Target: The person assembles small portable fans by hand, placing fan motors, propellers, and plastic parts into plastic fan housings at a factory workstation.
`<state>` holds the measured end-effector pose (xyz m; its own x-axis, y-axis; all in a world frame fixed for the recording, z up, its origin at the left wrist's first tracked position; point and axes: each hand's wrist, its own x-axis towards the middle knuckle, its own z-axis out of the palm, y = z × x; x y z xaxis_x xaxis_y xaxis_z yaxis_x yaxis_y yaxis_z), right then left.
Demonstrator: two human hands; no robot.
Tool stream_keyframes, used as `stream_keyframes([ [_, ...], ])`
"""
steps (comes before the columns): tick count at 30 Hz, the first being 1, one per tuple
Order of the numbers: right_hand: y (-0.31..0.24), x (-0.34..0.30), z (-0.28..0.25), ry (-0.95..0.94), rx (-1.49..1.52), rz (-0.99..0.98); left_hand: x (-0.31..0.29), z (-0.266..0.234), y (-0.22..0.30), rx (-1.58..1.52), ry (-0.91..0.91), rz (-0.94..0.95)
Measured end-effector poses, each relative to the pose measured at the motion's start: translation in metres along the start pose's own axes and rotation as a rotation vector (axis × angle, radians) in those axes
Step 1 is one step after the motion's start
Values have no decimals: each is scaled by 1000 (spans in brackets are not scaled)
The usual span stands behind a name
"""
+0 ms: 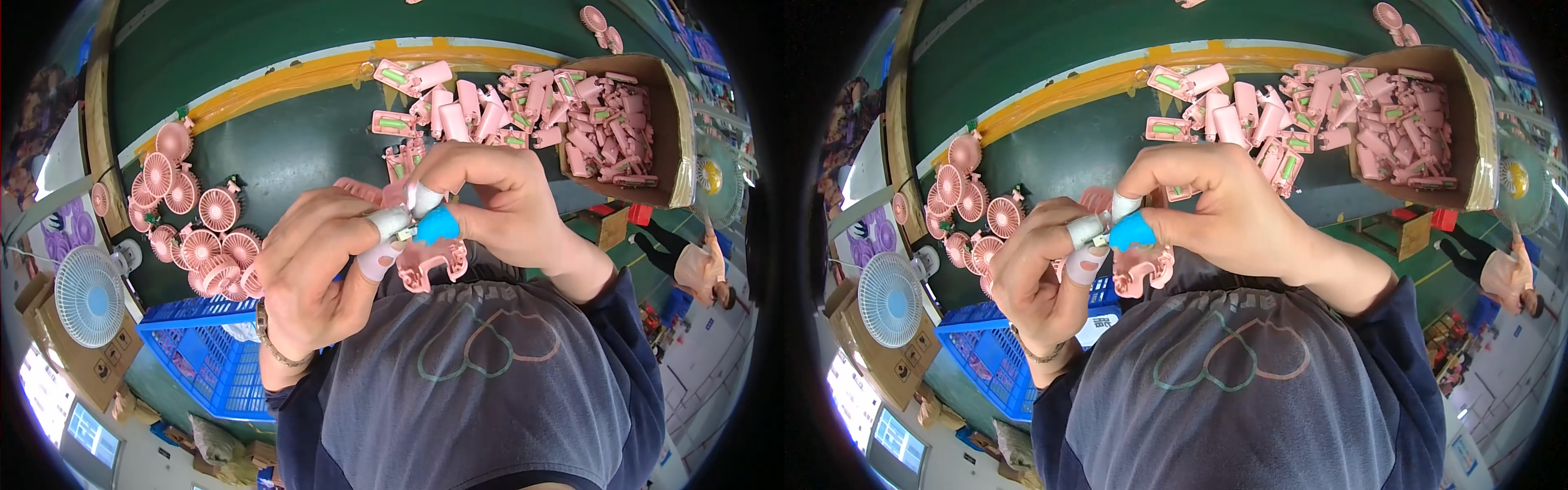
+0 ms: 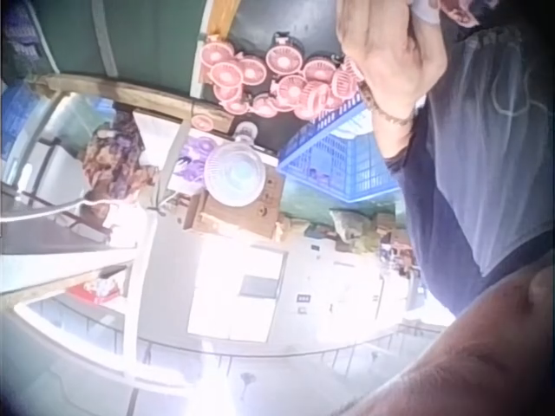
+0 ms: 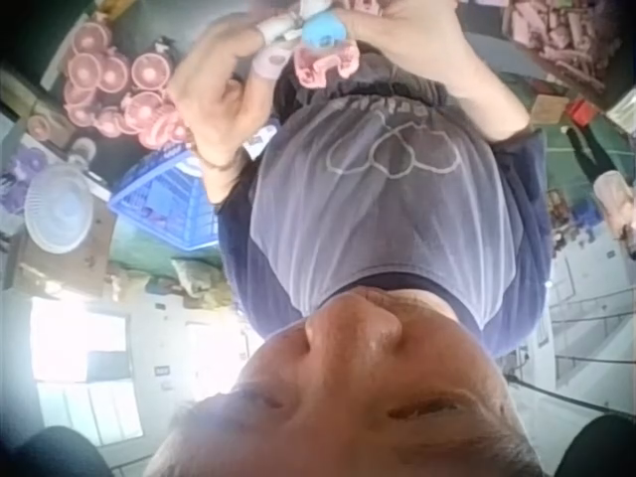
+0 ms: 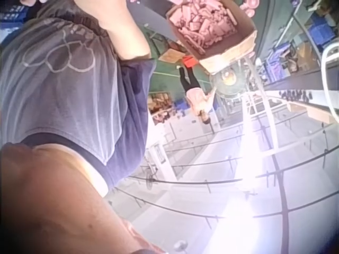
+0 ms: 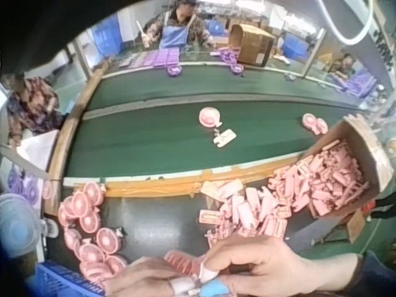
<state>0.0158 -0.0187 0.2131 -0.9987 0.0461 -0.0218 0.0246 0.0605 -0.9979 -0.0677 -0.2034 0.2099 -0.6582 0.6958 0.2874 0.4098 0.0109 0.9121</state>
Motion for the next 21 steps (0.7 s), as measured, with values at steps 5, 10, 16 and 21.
stream_keyframes([
  [5, 9, 7, -1, -26, 311, 209, 8, -1, -6, 39, -63, 46],
  [10, 38, 29, -20, -35, 323, 451, 35, 0, -34, 198, -220, -3],
  [16, 189, 35, -94, 508, -561, 493, 119, 11, -153, 457, -97, -66],
  [21, 233, 63, -116, 113, -1216, 45, 189, 51, -201, 765, 48, 132],
])
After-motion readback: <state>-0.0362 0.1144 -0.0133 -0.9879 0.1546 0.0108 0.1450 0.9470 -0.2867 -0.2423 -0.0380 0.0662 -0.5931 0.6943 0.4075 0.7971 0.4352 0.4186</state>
